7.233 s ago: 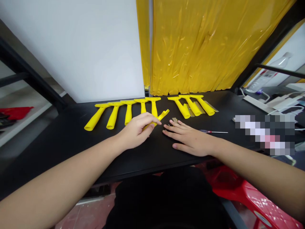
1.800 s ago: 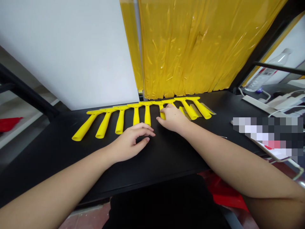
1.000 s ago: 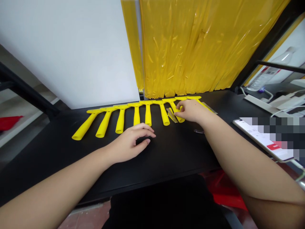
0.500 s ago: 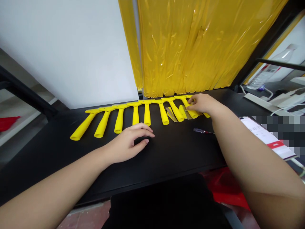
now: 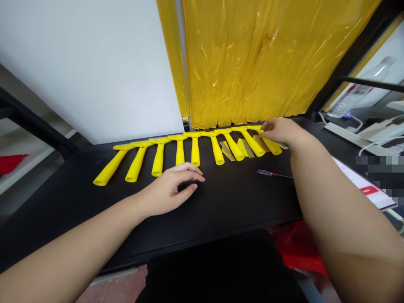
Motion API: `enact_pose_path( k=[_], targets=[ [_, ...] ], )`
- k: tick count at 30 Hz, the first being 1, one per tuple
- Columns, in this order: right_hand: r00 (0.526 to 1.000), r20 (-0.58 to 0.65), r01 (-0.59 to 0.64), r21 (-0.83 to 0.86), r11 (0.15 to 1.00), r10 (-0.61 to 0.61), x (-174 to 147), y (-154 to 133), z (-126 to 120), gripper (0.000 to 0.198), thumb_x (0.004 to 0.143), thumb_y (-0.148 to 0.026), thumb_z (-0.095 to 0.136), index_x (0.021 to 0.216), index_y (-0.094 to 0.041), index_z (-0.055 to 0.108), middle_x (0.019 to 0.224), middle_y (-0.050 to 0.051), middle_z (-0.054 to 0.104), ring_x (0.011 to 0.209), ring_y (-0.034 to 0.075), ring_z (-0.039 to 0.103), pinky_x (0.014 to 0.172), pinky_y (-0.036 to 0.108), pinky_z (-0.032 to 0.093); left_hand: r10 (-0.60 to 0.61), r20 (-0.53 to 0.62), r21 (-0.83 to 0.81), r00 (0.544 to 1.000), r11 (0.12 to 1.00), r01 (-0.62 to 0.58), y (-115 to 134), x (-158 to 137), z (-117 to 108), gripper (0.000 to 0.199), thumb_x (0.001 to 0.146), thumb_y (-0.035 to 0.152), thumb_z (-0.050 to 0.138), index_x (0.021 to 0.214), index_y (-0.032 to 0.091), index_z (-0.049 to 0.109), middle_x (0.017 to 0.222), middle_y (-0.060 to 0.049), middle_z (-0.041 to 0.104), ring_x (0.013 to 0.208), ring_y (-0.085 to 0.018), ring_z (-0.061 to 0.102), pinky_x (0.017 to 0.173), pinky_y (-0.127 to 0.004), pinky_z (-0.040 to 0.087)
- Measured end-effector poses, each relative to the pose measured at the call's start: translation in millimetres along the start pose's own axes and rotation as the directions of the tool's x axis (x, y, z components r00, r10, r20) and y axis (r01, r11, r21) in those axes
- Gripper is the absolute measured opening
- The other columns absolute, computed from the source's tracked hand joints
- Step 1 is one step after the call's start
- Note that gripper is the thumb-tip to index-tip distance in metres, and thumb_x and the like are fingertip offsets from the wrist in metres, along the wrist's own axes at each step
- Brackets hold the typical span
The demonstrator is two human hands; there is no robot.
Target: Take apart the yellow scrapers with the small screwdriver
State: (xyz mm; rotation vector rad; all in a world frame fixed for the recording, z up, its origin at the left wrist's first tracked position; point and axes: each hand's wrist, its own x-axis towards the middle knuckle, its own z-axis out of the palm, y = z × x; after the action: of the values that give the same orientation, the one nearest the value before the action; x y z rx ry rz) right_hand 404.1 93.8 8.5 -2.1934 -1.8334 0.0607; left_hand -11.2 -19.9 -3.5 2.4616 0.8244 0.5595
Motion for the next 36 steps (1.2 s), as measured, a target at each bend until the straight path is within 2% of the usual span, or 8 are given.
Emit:
enact_pose_path(
  k=[5,11,14,19,26,36],
  targets=[
    [0.991,0.113,-0.072,0.000,0.997,0.072,10,17,-1,0.033,0.071,-0.038,0.088,0.100,-0.024,0.081,0.105,0.011,0.081,0.101,0.036,0.076,0.085,0.043,0.061,0.003,0.000,0.007,1.000,1.000,-0.003,0,0,0,0.027,0.105,0.023,0.058,0.124,0.025,0.076,0.134,-0.009,0.069,0.123,-0.024,0.069,0.070,-0.024,0.063],
    [0.970,0.164,-0.184,-0.001,0.983,0.182,9,10,4,0.051,0.070,-0.031,0.092,0.118,-0.021,0.081,0.098,0.010,0.081,0.080,0.030,0.075,0.071,0.040,0.060,-0.012,0.004,-0.001,1.000,1.000,0.012,0,0,0,0.027,0.104,0.026,0.059,0.124,0.026,0.077,0.135,-0.010,0.069,0.120,-0.025,0.071,0.061,-0.022,0.060],
    [0.971,0.145,-0.193,0.001,0.981,0.191,8,10,4,0.050,0.070,-0.031,0.092,0.118,-0.020,0.081,0.098,0.010,0.081,0.080,0.030,0.076,0.071,0.039,0.060,-0.009,0.003,0.005,1.000,1.000,0.009,0,0,0,0.027,0.104,0.026,0.059,0.124,0.026,0.077,0.135,-0.010,0.069,0.121,-0.025,0.070,0.066,-0.025,0.062],
    [0.984,0.084,-0.158,0.006,0.987,0.157,12,16,9,0.040,0.069,-0.029,0.091,0.108,-0.022,0.082,0.110,0.012,0.080,0.103,0.035,0.076,0.085,0.043,0.061,-0.010,0.007,0.005,1.000,1.000,0.010,1,-1,-1,0.027,0.105,0.025,0.058,0.124,0.026,0.077,0.135,-0.009,0.069,0.120,-0.024,0.070,0.067,-0.024,0.061],
    [0.984,0.059,-0.173,0.039,0.984,0.170,16,21,12,0.033,0.067,-0.029,0.090,0.098,-0.021,0.083,0.089,0.010,0.079,0.084,0.032,0.076,0.072,0.040,0.060,-0.017,0.015,-0.008,1.000,1.000,0.017,2,-1,-1,0.027,0.104,0.026,0.059,0.124,0.026,0.077,0.134,-0.010,0.069,0.120,-0.025,0.070,0.060,-0.021,0.059],
    [0.988,0.010,-0.154,0.033,0.987,0.154,16,22,17,0.031,0.068,-0.030,0.089,0.097,-0.021,0.082,0.097,0.011,0.081,0.088,0.031,0.076,0.074,0.039,0.059,-0.012,0.012,-0.001,1.000,1.000,0.012,2,0,-1,0.027,0.104,0.026,0.058,0.124,0.026,0.077,0.134,-0.010,0.070,0.118,-0.024,0.071,0.062,-0.023,0.060]
  ],
)
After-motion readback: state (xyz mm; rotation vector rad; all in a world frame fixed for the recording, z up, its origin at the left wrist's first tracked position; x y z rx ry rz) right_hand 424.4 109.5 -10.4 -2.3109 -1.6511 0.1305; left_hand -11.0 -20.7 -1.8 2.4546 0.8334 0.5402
